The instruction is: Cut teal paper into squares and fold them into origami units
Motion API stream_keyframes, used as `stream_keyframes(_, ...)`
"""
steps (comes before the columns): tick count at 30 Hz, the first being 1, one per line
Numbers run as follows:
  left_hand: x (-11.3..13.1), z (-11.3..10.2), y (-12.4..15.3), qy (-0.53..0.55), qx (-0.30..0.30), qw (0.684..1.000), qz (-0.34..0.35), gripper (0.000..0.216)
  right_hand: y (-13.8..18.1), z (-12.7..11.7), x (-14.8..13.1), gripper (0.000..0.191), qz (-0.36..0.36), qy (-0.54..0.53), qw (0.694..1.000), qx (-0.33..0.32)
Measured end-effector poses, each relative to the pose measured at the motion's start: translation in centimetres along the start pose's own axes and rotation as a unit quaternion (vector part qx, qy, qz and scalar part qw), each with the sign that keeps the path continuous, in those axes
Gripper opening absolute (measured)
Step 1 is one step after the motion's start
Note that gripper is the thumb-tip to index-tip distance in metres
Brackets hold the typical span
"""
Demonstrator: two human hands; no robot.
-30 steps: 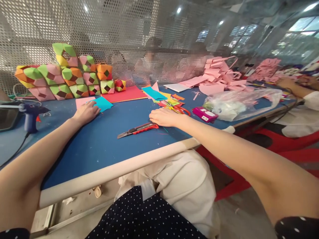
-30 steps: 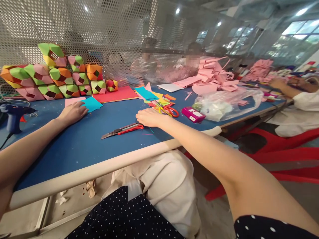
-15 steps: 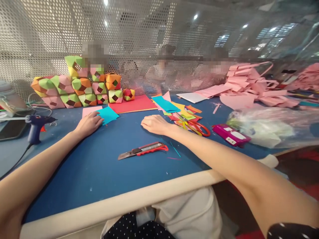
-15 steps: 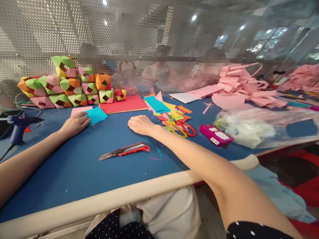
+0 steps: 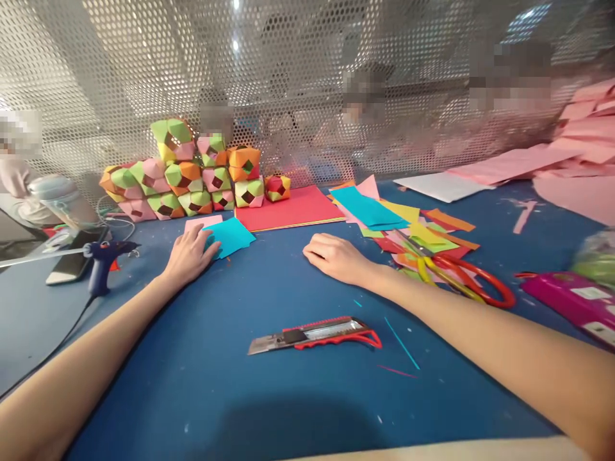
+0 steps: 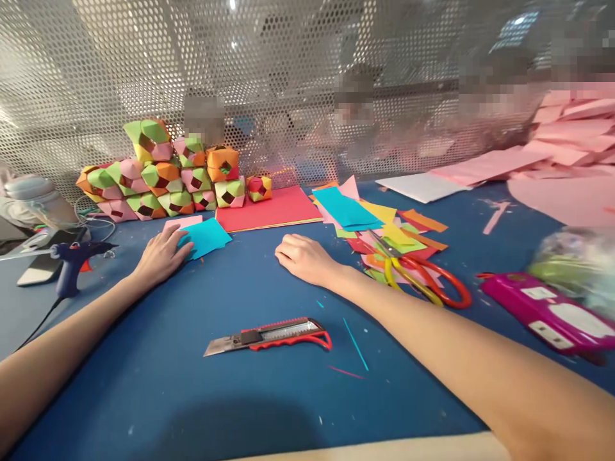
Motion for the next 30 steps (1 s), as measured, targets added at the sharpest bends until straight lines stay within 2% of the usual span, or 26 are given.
stream_keyframes(6, -0.8, 0.3, -0.6, 0.052, -0.040, 0.996, -0.066, 0.051, 0.0, 0.2, -0.1, 0.028, -0.002, -0.024, 1.000, 0.017)
stream_keyframes(15, -0.5, 1.9, -2.8, 0.086, -0.031, 0.994, -0.066, 0.054, -0.5, 0.6, -0.1, 0.024, 0.002, -0.018, 1.000, 0.025)
stream_keyframes(19, -0.4, 1.8, -2.6, 0.128, -0.007, 0.990, -0.054, 0.054, -0.4, 0.6, 0.0, 0.023, 0.008, -0.019, 1.000, 0.017)
stream_keyframes(24, -0.3, 1.0, -2.3, 0.183, 0.036, 0.981, -0.051, 0.042, -0.3, 0.5, -0.1, 0.023, 0.014, -0.031, 0.999, 0.013)
stream_keyframes(30, -1.1, 0.1, -2.7, 0.237, 0.084, 0.957, -0.143, 0.025, -0.2, 0.5, 0.0, 0.025, 0.004, -0.024, 1.000, 0.016)
Point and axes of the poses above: each hand's wrist, its own y-axis away from the middle knuckle, its own z-axis out of the palm, x = y × z, the point moved 1 cm from there along -y, towards the middle knuckle, and after that the axes turned 5 degrees about -x, right-handed, at the moved point
